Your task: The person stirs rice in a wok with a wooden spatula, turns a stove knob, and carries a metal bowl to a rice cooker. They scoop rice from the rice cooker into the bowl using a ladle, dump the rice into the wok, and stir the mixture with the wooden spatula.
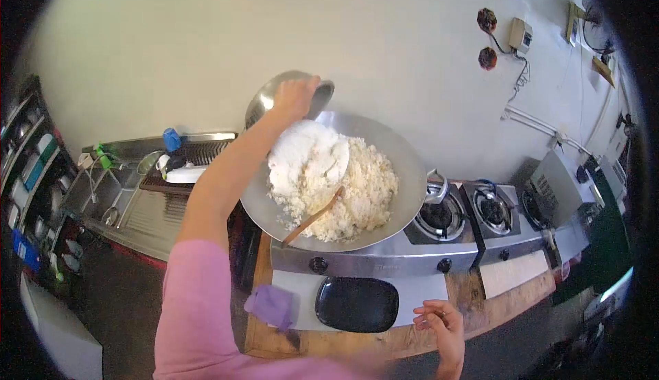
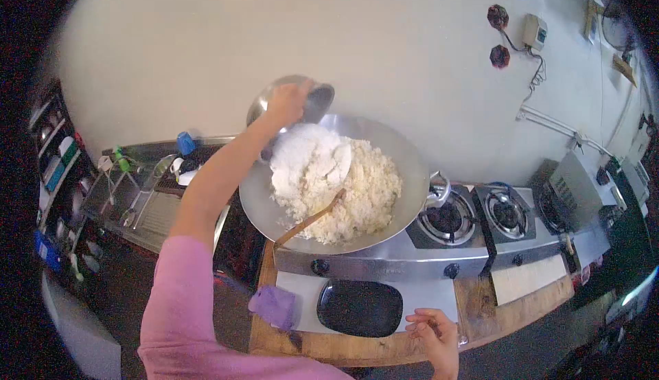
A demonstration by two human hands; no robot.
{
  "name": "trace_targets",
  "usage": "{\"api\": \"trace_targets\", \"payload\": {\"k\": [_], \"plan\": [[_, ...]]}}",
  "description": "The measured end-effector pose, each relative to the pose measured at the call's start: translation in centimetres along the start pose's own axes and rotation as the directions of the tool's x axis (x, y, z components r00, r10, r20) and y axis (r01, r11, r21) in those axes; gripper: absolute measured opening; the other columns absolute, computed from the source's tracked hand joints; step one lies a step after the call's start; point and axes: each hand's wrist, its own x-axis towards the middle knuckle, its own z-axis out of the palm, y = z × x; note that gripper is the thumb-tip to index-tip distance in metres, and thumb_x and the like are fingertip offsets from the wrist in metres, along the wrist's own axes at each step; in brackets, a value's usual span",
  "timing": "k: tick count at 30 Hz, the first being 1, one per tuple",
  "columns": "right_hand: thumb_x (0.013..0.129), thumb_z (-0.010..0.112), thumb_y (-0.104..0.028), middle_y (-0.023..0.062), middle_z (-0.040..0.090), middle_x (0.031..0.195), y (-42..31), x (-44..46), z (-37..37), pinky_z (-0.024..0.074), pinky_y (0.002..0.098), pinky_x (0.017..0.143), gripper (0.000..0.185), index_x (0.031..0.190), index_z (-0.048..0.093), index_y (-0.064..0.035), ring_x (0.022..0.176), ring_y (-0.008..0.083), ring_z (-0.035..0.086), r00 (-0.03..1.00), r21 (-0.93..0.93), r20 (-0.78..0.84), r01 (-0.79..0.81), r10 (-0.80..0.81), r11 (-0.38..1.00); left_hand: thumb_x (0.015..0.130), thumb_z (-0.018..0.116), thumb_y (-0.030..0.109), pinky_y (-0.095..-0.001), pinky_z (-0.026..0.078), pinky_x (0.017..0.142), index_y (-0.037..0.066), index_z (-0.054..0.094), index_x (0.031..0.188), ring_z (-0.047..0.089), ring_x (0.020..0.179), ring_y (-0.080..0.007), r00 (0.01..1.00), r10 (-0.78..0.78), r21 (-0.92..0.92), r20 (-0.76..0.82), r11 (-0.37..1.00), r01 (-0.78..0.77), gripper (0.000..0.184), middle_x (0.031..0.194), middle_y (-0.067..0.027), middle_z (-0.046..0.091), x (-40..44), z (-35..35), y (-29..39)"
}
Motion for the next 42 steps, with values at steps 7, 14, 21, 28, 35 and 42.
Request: {"api": "trace_targets", "payload": {"k": [7, 14, 21, 28, 35, 42], "plan": [[0.083, 0.049, -0.003, 0.0157, 0.062, 0.093, 0.3, -1.0, 1.4, 0.0489, 0.0268, 0.066, 0.023, 0.105, 0.053, 0.0033, 0.076, 0.0168, 0.061, 1.0, -0.034, 0.021, 0.007, -0.007, 0.999, 0.071, 0.054, 0.006, -0.0422, 0.048, 0.06, 0.014, 0.047, 0.116, 0.061, 0.071, -0.0313, 0.991, 0.11, -0.001, -0.071, 0.994, -0.11, 0.047, 0.073, -0.013, 0.061, 3.8, -6.2, 1.7], [0.085, 0.05, -0.005, 0.0127, 0.063, 0.09, 0.9, -3.6, -0.8, 0.0485, 0.0269, 0.069, 0.023, 0.106, 0.054, 0.0026, 0.077, 0.0152, 0.06, 0.993, -0.02, 0.045, 0.109, -0.108, 0.994, 0.068, 0.052, 0.005, -0.0413, 0.049, 0.07, 0.012, 0.051, 0.115, 0.062, 0.079, -0.0325, 0.912, -0.219, -0.216, -0.347, 0.965, 0.15, 0.048, 0.085, -0.0192, 0.063, 1.2, -11.1, 3.4], [0.085, 0.053, -0.008, 0.0098, 0.064, 0.086, 6.3, -8.8, -5.9, 0.048, 0.0261, 0.07, 0.024, 0.107, 0.054, 0.0028, 0.078, 0.0138, 0.06, 0.982, 0.106, 0.186, -0.005, -0.015, 0.994, 0.067, 0.055, -0.002, -0.0293, 0.048, 0.058, 0.003, 0.054, 0.104, 0.062, 0.069, -0.017, 0.84, -0.54, -0.903, -0.055, 0.387, 0.19, 0.038, 0.08, -0.0112, 0.064, -3.3, -12.4, 12.4], [0.087, 0.052, -0.012, 0.0089, 0.064, 0.079, 9.6, -13.6, -8.8, 0.0465, 0.0261, 0.071, 0.024, 0.106, 0.056, 0.0017, 0.075, 0.0131, 0.059, 0.932, -0.057, 0.33, -0.139, 0.15, 0.989, 0.062, 0.059, -0.001, -0.0275, 0.045, 0.068, 0.002, 0.056, 0.098, 0.057, 0.076, -0.0152, 0.923, -0.382, -0.943, -0.051, 0.323, 0.082, 0.036, 0.084, -0.0081, 0.06, -11.2, -7.5, 35.8], [0.083, 0.053, -0.009, 0.0103, 0.065, 0.082, 9.7, -19.2, -13.4, 0.0456, 0.0255, 0.07, 0.027, 0.107, 0.054, 0.0037, 0.076, 0.0124, 0.06, 0.975, -0.127, 0.057, -0.207, 0.216, 0.97, 0.061, 0.06, 0.01, -0.0378, 0.044, 0.063, 0.006, 0.054, 0.091, 0.059, 0.074, -0.031, 0.759, -0.323, -0.813, 0.566, -0.068, 0.578, 0.031, 0.078, -0.0151, 0.06, -21.8, 2.3, 56.2], [0.081, 0.055, -0.01, 0.0073, 0.061, 0.073, 9.7, -23.8, -13.8, 0.0449, 0.0243, 0.066, 0.026, 0.103, 0.057, 0.0038, 0.069, 0.0124, 0.057, 0.954, 0.015, -0.177, -0.244, 0.243, 0.97, 0.069, 0.056, 0.015, -0.0429, 0.043, 0.078, 0.011, 0.042, 0.111, 0.057, 0.088, -0.036, 0.546, -0.419, -0.649, 0.725, -0.152, 0.745, 0.045, 0.095, -0.0167, 0.06, -26.7, 6.5, 64.6]]}}
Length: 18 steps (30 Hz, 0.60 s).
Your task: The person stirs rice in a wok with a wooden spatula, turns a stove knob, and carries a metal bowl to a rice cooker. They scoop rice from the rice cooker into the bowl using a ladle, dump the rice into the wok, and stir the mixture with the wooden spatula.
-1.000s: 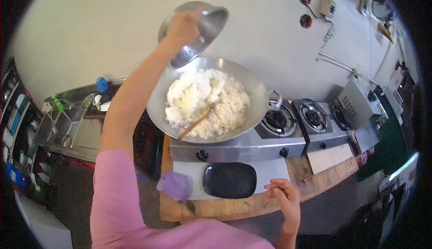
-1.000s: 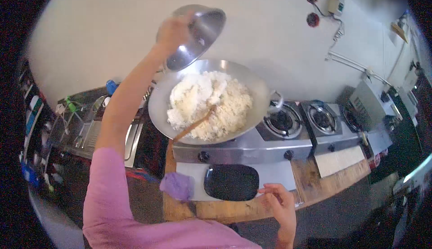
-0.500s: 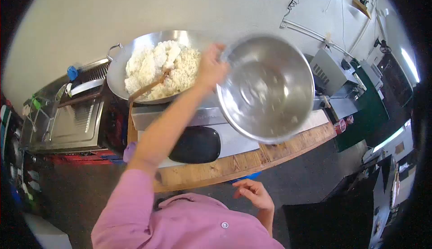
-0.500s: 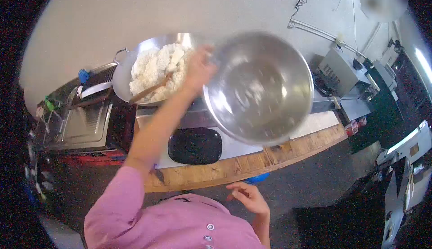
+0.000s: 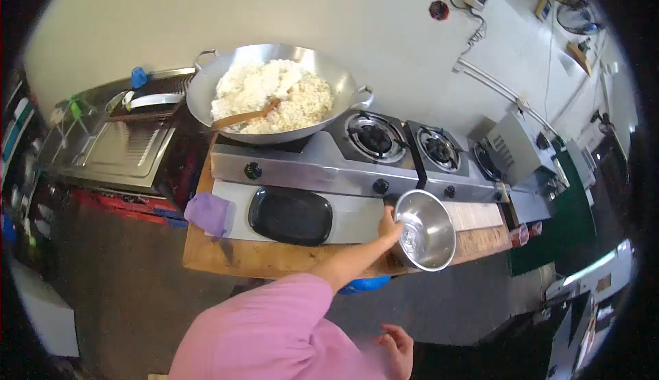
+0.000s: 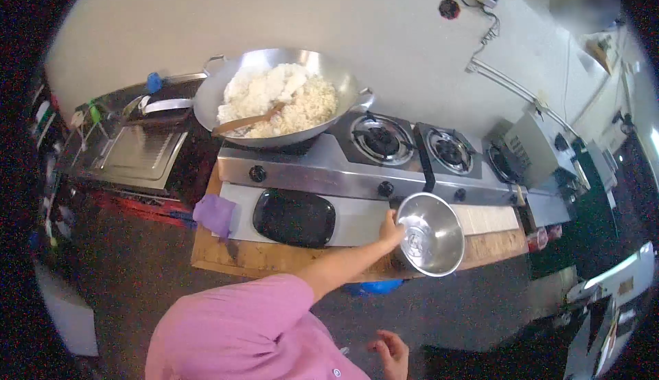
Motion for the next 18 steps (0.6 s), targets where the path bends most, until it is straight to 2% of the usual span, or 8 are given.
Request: {"api": "trace_targets", "payload": {"k": [2, 4, 6, 8, 11, 13, 16, 18], "plan": [[0.083, 0.059, -0.014, 0.003, 0.059, 0.076, 2.1, -0.1, -0.8, 0.0428, 0.0236, 0.066, 0.029, 0.108, 0.057, -0.0016, 0.071, 0.0104, 0.054, 1.0, 0.016, 0.01, 0.028, -0.028, 0.999, 0.071, 0.055, 0.015, -0.0437, 0.043, 0.079, 0.011, 0.04, 0.112, 0.057, 0.09, -0.0361, 0.991, -0.132, 0.024, 0.03, 0.991, 0.131, 0.044, 0.097, -0.0189, 0.059, -0.9, -0.1, 0.8], [0.082, 0.06, -0.011, 0.0023, 0.059, 0.075, 1.4, -0.1, -0.5, 0.0426, 0.0231, 0.066, 0.026, 0.106, 0.058, -0.0012, 0.07, 0.0103, 0.054, 1.0, 0.049, 0.024, 0.012, -0.013, 0.999, 0.072, 0.054, 0.016, -0.0452, 0.043, 0.077, 0.011, 0.04, 0.112, 0.057, 0.088, -0.0373, 0.998, -0.044, -0.004, -0.053, 0.999, 0.044, 0.043, 0.095, -0.0197, 0.059, -0.9, 0.3, -0.1], [0.082, 0.06, -0.012, 0.0025, 0.059, 0.075, 0.3, 0.3, 0.0, 0.0427, 0.023, 0.065, 0.025, 0.105, 0.058, -0.0008, 0.07, 0.0104, 0.054, 0.998, 0.021, 0.056, 0.005, -0.006, 1.0, 0.072, 0.053, 0.017, -0.0462, 0.043, 0.076, 0.01, 0.04, 0.112, 0.057, 0.088, -0.0387, 0.982, -0.177, -0.085, 0.064, 0.98, 0.182, 0.042, 0.095, -0.0215, 0.059, -0.8, -1.1, 0.9], [0.082, 0.059, -0.012, 0.0027, 0.059, 0.074, -0.4, 1.2, 0.5, 0.0427, 0.0229, 0.065, 0.024, 0.104, 0.058, -0.0007, 0.07, 0.0104, 0.054, 0.996, 0.054, 0.086, 0.001, -0.006, 0.999, 0.073, 0.052, 0.019, -0.0462, 0.044, 0.074, 0.008, 0.041, 0.11, 0.058, 0.085, -0.0395, 0.997, -0.07, -0.061, 0.043, 0.996, 0.072, 0.04, 0.093, -0.0225, 0.059, 0.4, 0.5, -2.1], [0.083, 0.059, -0.012, 0.0034, 0.059, 0.073, -1.7, 3.3, 1.7, 0.0433, 0.0231, 0.065, 0.024, 0.103, 0.057, -0.0008, 0.07, 0.0106, 0.055, 0.983, 0.009, 0.185, 0.016, -0.018, 1.0, 0.074, 0.052, 0.021, -0.0442, 0.044, 0.076, 0.005, 0.045, 0.109, 0.057, 0.089, -0.0375, 0.936, -0.177, 0.05, 0.304, 0.984, 0.17, 0.039, 0.096, -0.0221, 0.059, 0.3, -2.9, 1.0], [0.083, 0.059, -0.013, 0.0048, 0.06, 0.076, -2.5, 5.6, 2.5, 0.0452, 0.0247, 0.066, 0.026, 0.105, 0.056, -0.0013, 0.069, 0.012, 0.056, 0.954, -0.061, 0.299, -0.012, 0.029, 0.998, 0.076, 0.052, 0.023, -0.0427, 0.044, 0.077, 0.003, 0.047, 0.11, 0.057, 0.091, -0.0355, 0.778, -0.265, 0.236, 0.57, 0.959, 0.153, 0.04, 0.099, -0.0215, 0.058, 0.1, -8.4, 5.4], [0.08, 0.051, -0.009, 0.0085, 0.062, 0.07, -3.5, 9.1, 4.7, 0.0459, 0.0242, 0.065, 0.025, 0.099, 0.057, 0.0068, 0.066, 0.0127, 0.058, 0.907, -0.247, 0.413, 0.198, -0.082, 0.949, 0.076, 0.051, 0.021, -0.0441, 0.044, 0.076, 0.003, 0.05, 0.107, 0.057, 0.091, -0.0356, 0.655, 0.183, 0.208, 0.734, 0.856, -0.473, 0.036, 0.098, -0.0214, 0.059, 1.5, -12.4, 1.5], [0.082, 0.05, -0.01, 0.0076, 0.062, 0.07, -5.5, 10.2, 7.8, 0.0454, 0.0236, 0.064, 0.025, 0.099, 0.058, 0.0066, 0.065, 0.0118, 0.058, 0.889, -0.271, 0.448, 0.236, -0.095, 0.933, 0.075, 0.051, 0.018, -0.0456, 0.045, 0.075, 0.005, 0.053, 0.106, 0.056, 0.09, -0.0364, 0.579, 0.252, 0.194, 0.775, 0.778, -0.598, 0.034, 0.096, -0.0201, 0.059, 1.0, -20.2, 2.7]]}}
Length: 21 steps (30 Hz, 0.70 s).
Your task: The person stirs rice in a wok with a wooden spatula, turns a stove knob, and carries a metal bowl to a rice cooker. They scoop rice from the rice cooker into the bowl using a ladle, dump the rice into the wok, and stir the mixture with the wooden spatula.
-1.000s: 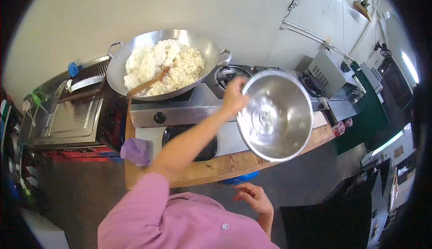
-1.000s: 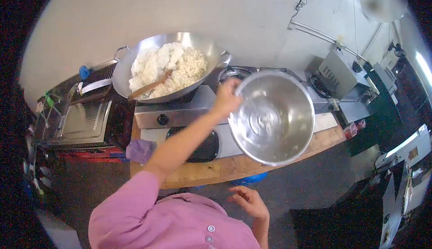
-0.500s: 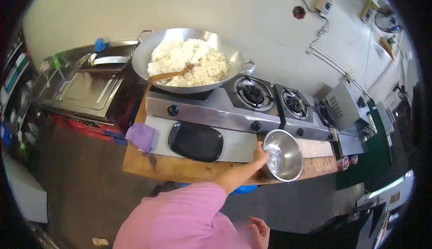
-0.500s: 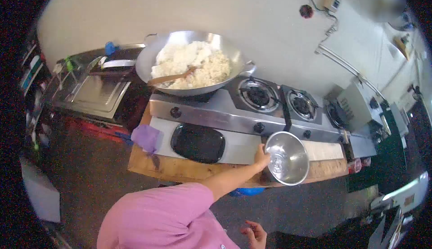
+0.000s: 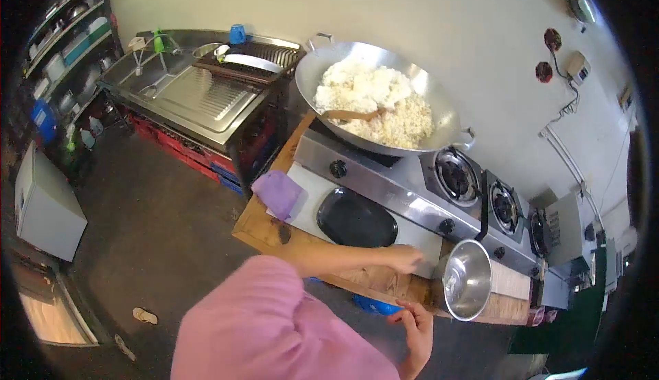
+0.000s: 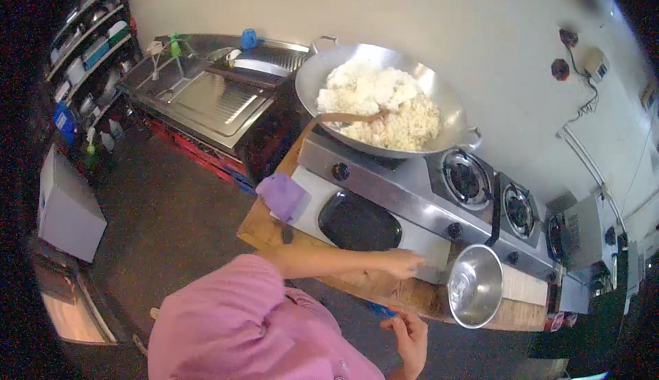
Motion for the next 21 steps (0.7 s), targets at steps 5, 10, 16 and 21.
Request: {"api": "trace_targets", "payload": {"k": [5, 10, 16, 21], "plan": [[0.081, 0.053, -0.007, 0.0074, 0.063, 0.074, -4.2, 7.4, 5.2, 0.0459, 0.0246, 0.065, 0.025, 0.103, 0.057, 0.0036, 0.068, 0.0121, 0.058, 0.959, -0.287, 0.065, 0.281, -0.274, 0.916, 0.07, 0.057, 0.02, -0.0469, 0.043, 0.073, 0.004, 0.06, 0.093, 0.056, 0.086, -0.0353, 0.921, -0.337, 0.405, -0.193, 0.828, 0.388, 0.028, 0.087, -0.0169, 0.059, -15.4, -10.5, -4.6], [0.076, 0.061, -0.009, 0.0179, 0.054, 0.107, -14.8, 17.0, 14.4, 0.0403, 0.0388, 0.087, 0.042, 0.116, 0.051, -0.0036, 0.101, 0.0322, 0.05, 0.646, -0.522, 0.046, 0.666, -0.762, 0.533, 0.071, 0.061, 0.028, -0.0509, 0.033, 0.086, 0.007, 0.056, 0.104, 0.043, 0.101, -0.0339, 0.846, -0.135, 0.617, -0.516, 0.627, 0.476, 0.04, 0.104, -0.0157, 0.049, -27.2, -17.0, -9.3], [0.081, 0.053, -0.029, 0.0201, 0.059, 0.094, -19.2, 27.8, 21.6, 0.0454, 0.0434, 0.077, 0.031, 0.101, 0.06, -0.0057, 0.094, 0.0341, 0.055, 0.745, -0.84, -0.221, 0.182, -0.629, 0.511, 0.072, 0.065, 0.034, -0.0534, 0.029, 0.095, 0.008, 0.051, 0.117, 0.037, 0.111, -0.0382, 0.976, -0.11, 0.648, -0.188, 0.733, 0.208, 0.054, 0.116, -0.0185, 0.042, -30.0, -19.8, -13.8], [0.079, 0.05, -0.021, 0.0179, 0.062, 0.073, -17.7, 33.1, 23.7, 0.0495, 0.0431, 0.064, 0.024, 0.072, 0.066, -0.0043, 0.074, 0.0324, 0.062, 0.817, -0.902, -0.252, -0.005, -0.519, 0.431, 0.069, 0.068, 0.039, -0.0524, 0.037, 0.088, 0.009, 0.049, 0.116, 0.038, 0.111, -0.0386, 0.978, -0.2, 0.555, -0.065, 0.807, 0.202, 0.059, 0.117, -0.0186, 0.041, -29.8, -21.2, -15.7]]}}
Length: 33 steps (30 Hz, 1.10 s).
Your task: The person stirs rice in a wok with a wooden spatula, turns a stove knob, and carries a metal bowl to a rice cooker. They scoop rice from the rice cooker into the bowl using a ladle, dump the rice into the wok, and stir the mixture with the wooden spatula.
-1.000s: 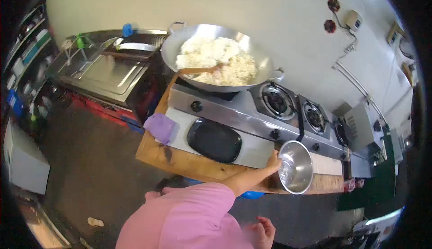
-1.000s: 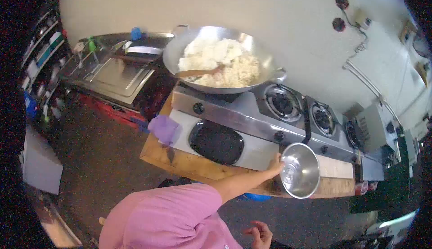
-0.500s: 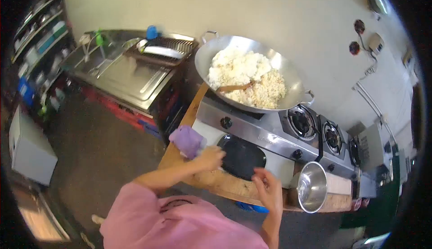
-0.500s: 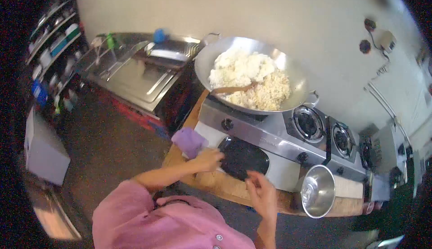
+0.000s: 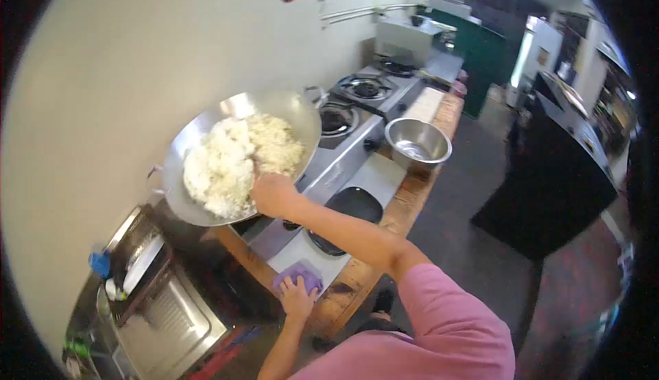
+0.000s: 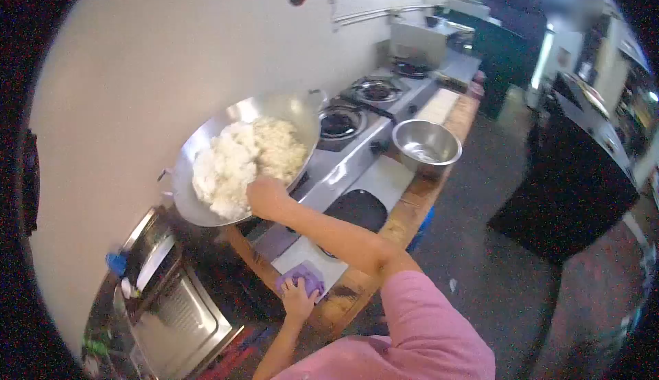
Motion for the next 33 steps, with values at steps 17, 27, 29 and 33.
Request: {"api": "trace_targets", "payload": {"k": [17, 27, 29, 33], "plan": [[0.071, 0.057, -0.013, 0.0092, 0.065, 0.082, 1.3, 6.1, 2.5, 0.0503, 0.0383, 0.059, 0.015, 0.08, 0.067, -0.0067, 0.076, 0.0246, 0.063, 0.916, -0.38, 0.086, -0.334, 0.393, 0.863, 0.086, 0.051, 0.024, -0.0346, 0.047, 0.076, 0.002, 0.052, 0.112, 0.055, 0.093, -0.02, 0.906, -0.149, -0.91, 0.396, -0.194, 0.366, 0.033, 0.107, -0.0072, 0.055, 2.6, -7.1, -13.3], [0.079, 0.048, -0.013, 0.0131, 0.065, 0.076, 1.1, 3.4, -12.9, 0.0502, 0.0398, 0.063, 0.017, 0.085, 0.06, -0.0035, 0.076, 0.0279, 0.065, 0.957, -0.526, 0.259, 0.025, 0.132, 0.85, 0.088, 0.041, 0.028, -0.0381, 0.047, 0.081, 0.004, 0.055, 0.102, 0.059, 0.089, -0.0231, 0.88, -0.471, -0.848, 0.052, -0.486, -0.21, 0.031, 0.097, -0.0093, 0.062, 3.2, -22.8, -21.6], [0.079, 0.047, -0.011, 0.0131, 0.065, 0.077, 1.6, 3.2, -14.2, 0.0499, 0.042, 0.064, 0.018, 0.092, 0.056, -0.0037, 0.075, 0.0296, 0.064, 0.954, -0.574, 0.255, 0.018, 0.158, 0.818, 0.091, 0.04, 0.028, -0.0378, 0.047, 0.081, 0.005, 0.053, 0.106, 0.058, 0.09, -0.0228, 0.833, -0.553, -0.855, 0.033, -0.447, -0.263, 0.03, 0.099, -0.0092, 0.06, 4.2, -24.2, -22.2], [0.077, 0.046, -0.007, 0.0179, 0.063, 0.076, 1.5, 3.1, -16.2, 0.0493, 0.0448, 0.059, 0.037, 0.114, 0.045, -0.0076, 0.071, 0.0342, 0.063, 0.964, -0.474, 0.149, -0.124, 0.218, 0.872, 0.092, 0.041, 0.025, -0.0382, 0.048, 0.078, 0.006, 0.052, 0.104, 0.058, 0.086, -0.0216, 0.835, -0.543, -0.857, -0.086, -0.388, -0.34, 0.025, 0.095, -0.0078, 0.059, 9.3, -26.2, -24.9]]}}
